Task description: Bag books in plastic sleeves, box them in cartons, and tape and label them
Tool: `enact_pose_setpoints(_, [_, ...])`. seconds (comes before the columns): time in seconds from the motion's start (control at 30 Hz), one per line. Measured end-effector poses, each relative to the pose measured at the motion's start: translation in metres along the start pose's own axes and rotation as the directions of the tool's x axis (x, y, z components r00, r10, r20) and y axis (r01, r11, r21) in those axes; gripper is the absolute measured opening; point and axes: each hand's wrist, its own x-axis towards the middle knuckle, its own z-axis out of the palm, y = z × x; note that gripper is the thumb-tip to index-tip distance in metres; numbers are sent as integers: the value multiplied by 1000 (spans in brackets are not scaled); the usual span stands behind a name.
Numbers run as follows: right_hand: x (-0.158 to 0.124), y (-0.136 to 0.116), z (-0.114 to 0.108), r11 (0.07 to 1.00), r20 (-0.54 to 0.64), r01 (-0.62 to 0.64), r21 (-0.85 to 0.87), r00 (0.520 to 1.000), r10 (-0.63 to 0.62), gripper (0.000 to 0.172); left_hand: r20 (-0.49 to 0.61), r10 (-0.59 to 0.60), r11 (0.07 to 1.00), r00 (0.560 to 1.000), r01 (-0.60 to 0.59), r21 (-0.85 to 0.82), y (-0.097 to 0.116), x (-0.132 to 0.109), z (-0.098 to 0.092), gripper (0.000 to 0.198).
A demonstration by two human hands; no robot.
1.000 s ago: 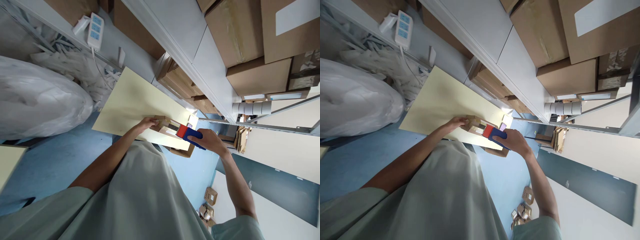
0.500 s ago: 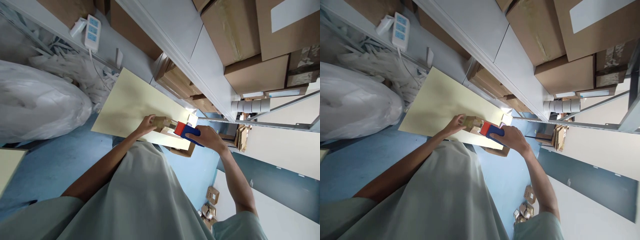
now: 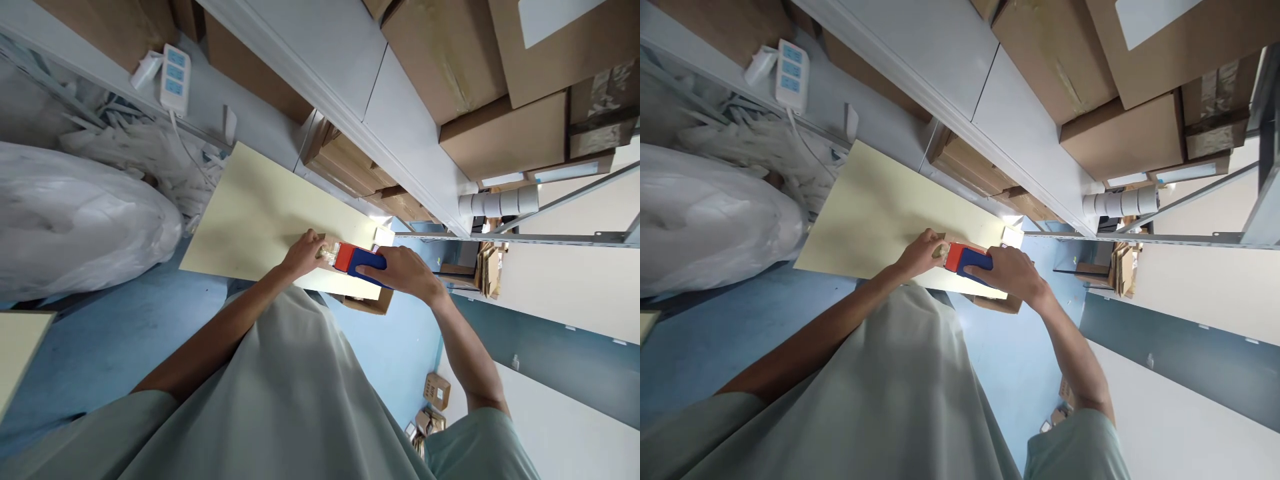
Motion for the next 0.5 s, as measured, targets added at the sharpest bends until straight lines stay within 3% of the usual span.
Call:
enact_pose_setpoints(0.27, [5, 35, 16, 1000, 23, 4, 8, 1000, -4, 57, 45, -34, 995, 998, 29, 100, -6, -2, 7, 42])
enact_pose_setpoints(0.5, [30, 101, 62, 993, 87, -20, 112, 996, 10, 57, 65, -66, 988, 996, 57, 142, -10, -4, 3, 52])
